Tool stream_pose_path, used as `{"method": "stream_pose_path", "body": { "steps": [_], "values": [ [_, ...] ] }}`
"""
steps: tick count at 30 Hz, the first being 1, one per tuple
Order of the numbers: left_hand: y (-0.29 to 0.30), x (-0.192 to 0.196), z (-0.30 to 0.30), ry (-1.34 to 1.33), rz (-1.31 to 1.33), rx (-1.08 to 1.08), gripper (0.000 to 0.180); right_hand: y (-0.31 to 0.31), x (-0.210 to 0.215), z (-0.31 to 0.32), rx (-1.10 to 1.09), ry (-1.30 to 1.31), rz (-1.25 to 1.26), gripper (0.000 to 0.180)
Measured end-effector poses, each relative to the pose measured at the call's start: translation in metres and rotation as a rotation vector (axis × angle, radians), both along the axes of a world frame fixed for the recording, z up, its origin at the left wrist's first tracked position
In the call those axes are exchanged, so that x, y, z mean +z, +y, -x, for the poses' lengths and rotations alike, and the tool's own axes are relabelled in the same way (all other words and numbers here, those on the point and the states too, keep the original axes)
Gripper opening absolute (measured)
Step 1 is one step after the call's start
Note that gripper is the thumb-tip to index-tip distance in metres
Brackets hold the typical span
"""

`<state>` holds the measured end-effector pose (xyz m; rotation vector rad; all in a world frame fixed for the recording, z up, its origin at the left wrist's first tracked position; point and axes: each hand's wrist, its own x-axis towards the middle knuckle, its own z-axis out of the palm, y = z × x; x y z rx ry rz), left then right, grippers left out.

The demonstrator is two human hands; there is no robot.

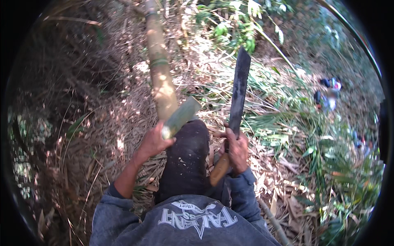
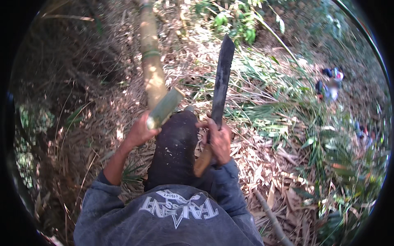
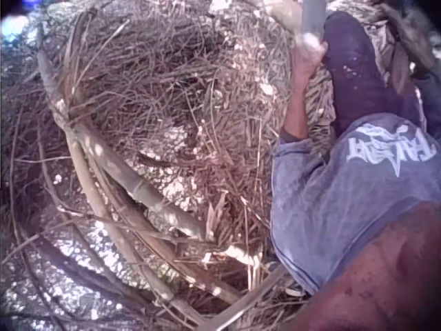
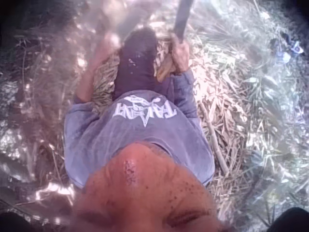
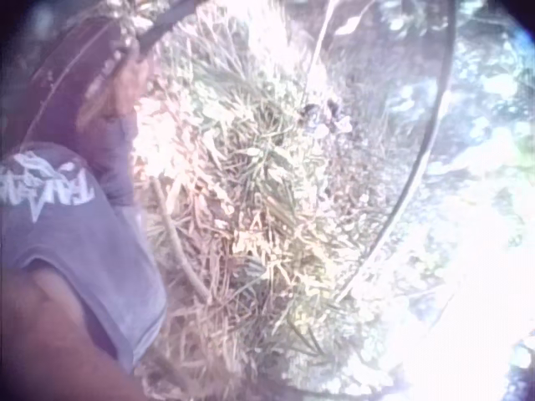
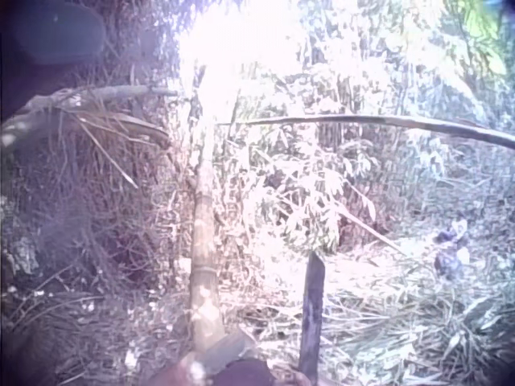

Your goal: The person uses a machete to cut a section from a bamboo stalk in a forest. They then use the machete to scrape and clean the outer surface of the cut bamboo piece.

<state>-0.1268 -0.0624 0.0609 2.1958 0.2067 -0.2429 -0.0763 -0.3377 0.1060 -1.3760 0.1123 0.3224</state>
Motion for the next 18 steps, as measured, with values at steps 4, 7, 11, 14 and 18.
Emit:
{"method": "stream_pose_path", "body": {
  "steps": [4,7,11,14,18],
  "values": [
    [0.055,-0.018,-0.004,0.0,0.029,0.118,0.081,-0.018,-0.009,-0.026,0.383,-0.103,0.365,0.03],
    [0.076,-0.037,-0.007,-0.01,0.032,0.166,0.086,-0.02,-0.018,-0.032,0.54,-0.218,0.531,0.022],
    [0.083,-0.042,-0.007,0.101,0.042,0.172,0.086,0.005,-0.02,-0.027,0.576,-0.265,0.477,0.026],
    [0.086,-0.045,-0.003,0.178,0.058,0.173,0.084,0.01,-0.037,-0.026,0.568,-0.237,0.505,0.027],
    [0.089,-0.046,-0.007,0.279,0.064,0.158,0.065,0.023,-0.034,-0.032,0.582,-0.182,0.52,0.02]
  ]
}}
